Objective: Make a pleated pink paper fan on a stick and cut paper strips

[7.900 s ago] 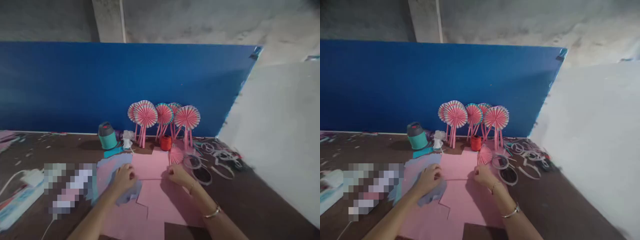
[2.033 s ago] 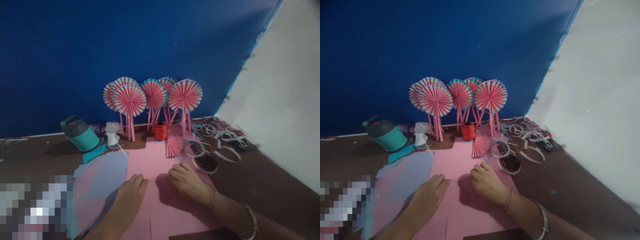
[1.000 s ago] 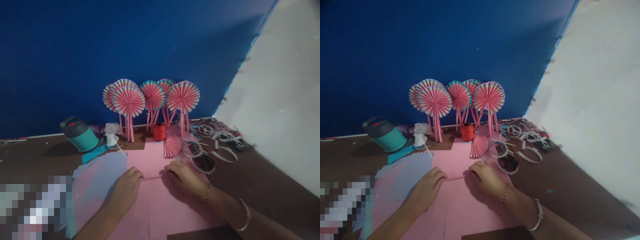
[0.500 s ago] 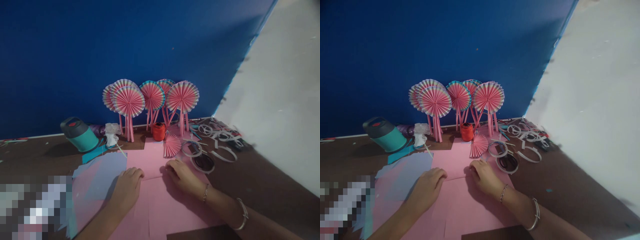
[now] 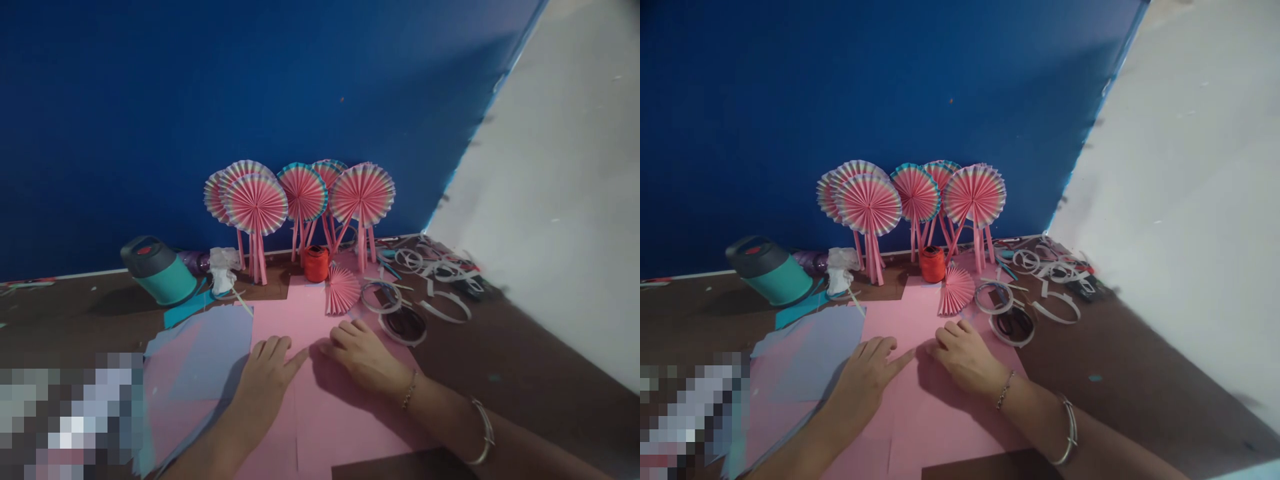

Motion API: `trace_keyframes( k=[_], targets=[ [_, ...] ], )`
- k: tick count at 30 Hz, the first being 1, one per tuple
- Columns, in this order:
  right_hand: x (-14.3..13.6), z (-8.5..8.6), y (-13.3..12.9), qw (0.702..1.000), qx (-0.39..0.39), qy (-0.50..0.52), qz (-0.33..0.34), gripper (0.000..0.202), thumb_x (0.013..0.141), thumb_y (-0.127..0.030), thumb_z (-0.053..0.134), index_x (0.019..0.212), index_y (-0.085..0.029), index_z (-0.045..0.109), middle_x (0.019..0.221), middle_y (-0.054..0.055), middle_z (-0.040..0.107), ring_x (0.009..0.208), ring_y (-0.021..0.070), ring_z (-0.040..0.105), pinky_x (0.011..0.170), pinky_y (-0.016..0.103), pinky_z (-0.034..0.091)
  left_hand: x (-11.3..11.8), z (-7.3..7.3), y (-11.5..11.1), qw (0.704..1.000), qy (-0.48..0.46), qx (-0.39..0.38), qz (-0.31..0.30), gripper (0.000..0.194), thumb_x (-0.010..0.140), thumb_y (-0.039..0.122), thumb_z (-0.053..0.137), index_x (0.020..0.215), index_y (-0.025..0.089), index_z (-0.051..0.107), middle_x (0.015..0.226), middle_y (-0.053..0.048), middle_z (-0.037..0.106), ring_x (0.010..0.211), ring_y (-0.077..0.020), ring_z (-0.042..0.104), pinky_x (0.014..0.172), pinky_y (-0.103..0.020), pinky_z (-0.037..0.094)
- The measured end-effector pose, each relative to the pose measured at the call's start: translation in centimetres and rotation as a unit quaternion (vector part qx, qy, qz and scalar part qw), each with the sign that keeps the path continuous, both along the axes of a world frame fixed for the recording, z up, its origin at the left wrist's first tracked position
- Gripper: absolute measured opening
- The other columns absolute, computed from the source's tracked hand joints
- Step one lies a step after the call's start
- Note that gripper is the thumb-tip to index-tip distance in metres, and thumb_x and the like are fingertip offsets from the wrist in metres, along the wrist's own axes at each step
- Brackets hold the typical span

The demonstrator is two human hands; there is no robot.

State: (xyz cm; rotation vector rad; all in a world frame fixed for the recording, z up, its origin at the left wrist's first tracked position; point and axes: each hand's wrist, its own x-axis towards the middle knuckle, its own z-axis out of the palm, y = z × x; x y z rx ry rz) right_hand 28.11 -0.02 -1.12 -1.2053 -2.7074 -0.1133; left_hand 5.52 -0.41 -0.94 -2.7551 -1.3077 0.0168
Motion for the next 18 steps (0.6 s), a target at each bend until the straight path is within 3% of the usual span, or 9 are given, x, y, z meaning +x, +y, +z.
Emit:
trace_keyframes(
  k=[8,18],
  targets=[
    [0.2,0.1,-0.2,0.999,0.01,-0.04,0.006,0.008,0.09,-0.016,0.056,0.086,-0.016,0.063,0.083,0.005,0.06,0.081,0.0196,0.046,0.07,0.035,0.028,0.1,0.4,-0.5,0.998,0.055,-0.031,0.022,0.046,0.081,-0.001,0.042,0.121,0.018,0.057,0.101,-0.007,0.064,0.09,-0.0222,0.056,0.076,-0.037,0.047],
    [-0.6,0.5,-1.3,0.996,-0.005,-0.075,-0.048,0.008,0.083,-0.009,0.059,0.078,-0.013,0.064,0.075,0.007,0.062,0.069,0.0186,0.051,0.062,0.034,0.027,0.0,-1.7,-2.9,0.987,0.082,0.121,0.069,0.051,0.075,-0.004,0.044,0.12,0.013,0.061,0.089,-0.011,0.064,0.089,-0.0247,0.058,0.079,-0.04,0.048]
  ],
)
